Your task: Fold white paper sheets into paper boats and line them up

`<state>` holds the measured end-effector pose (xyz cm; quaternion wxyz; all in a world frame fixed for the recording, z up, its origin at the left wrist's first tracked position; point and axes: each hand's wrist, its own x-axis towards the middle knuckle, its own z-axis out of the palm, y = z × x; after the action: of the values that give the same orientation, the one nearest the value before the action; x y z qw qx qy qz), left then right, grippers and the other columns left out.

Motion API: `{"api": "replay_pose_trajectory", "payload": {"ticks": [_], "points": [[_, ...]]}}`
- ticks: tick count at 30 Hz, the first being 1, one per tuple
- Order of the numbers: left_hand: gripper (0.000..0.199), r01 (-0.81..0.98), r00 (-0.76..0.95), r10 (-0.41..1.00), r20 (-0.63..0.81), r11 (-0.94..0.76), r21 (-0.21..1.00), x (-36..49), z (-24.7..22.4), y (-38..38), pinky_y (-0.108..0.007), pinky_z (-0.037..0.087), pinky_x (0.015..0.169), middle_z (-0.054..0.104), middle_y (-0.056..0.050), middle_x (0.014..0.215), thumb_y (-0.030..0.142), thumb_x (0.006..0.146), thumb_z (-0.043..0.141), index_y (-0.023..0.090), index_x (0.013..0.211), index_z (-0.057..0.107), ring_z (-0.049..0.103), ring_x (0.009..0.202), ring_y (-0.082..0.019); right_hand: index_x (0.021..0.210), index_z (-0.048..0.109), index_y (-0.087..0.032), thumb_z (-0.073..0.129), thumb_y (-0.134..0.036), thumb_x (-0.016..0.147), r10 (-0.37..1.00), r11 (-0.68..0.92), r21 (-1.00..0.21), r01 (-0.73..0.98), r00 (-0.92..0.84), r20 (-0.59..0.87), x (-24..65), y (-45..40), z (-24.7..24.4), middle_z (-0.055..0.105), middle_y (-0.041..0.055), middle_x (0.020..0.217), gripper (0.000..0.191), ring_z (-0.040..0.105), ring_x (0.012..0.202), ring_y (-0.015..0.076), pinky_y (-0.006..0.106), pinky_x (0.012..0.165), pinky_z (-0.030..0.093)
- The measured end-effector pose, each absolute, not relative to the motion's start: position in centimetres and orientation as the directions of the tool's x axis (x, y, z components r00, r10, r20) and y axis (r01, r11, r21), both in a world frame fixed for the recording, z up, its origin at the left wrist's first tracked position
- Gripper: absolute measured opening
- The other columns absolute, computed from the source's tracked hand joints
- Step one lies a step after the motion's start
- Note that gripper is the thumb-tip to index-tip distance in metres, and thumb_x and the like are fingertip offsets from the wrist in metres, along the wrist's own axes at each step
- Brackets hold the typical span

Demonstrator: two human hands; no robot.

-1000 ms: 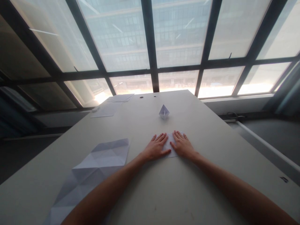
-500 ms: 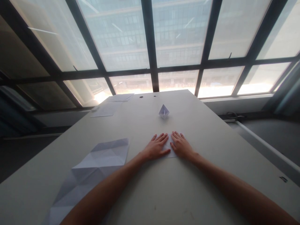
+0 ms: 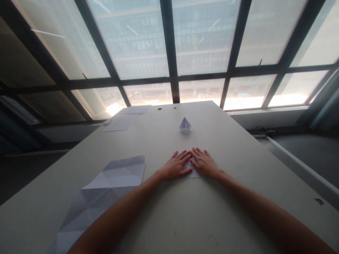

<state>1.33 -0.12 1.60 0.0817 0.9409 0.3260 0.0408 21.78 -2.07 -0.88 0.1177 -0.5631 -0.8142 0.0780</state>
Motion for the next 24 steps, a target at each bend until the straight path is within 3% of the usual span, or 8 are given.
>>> {"api": "replay_pose_trajectory", "payload": {"ticks": [24], "points": [[0.075,0.617,0.782,0.623,0.003,-0.774,0.143,1.16,1.14,0.18,-0.047,0.007,0.120,0.013,-0.005,0.163,0.066,0.096,0.033,0.029,0.157,0.009,0.013,0.150,-0.026,0.153,0.031,-0.016,0.026,-0.048,0.099,0.946,0.325,-0.257,0.910,-0.308,0.103,21.99,-1.89,-1.00,0.022,0.0112,0.161,0.063,0.015,0.149,0.0246,0.047,0.119,0.010]]}}
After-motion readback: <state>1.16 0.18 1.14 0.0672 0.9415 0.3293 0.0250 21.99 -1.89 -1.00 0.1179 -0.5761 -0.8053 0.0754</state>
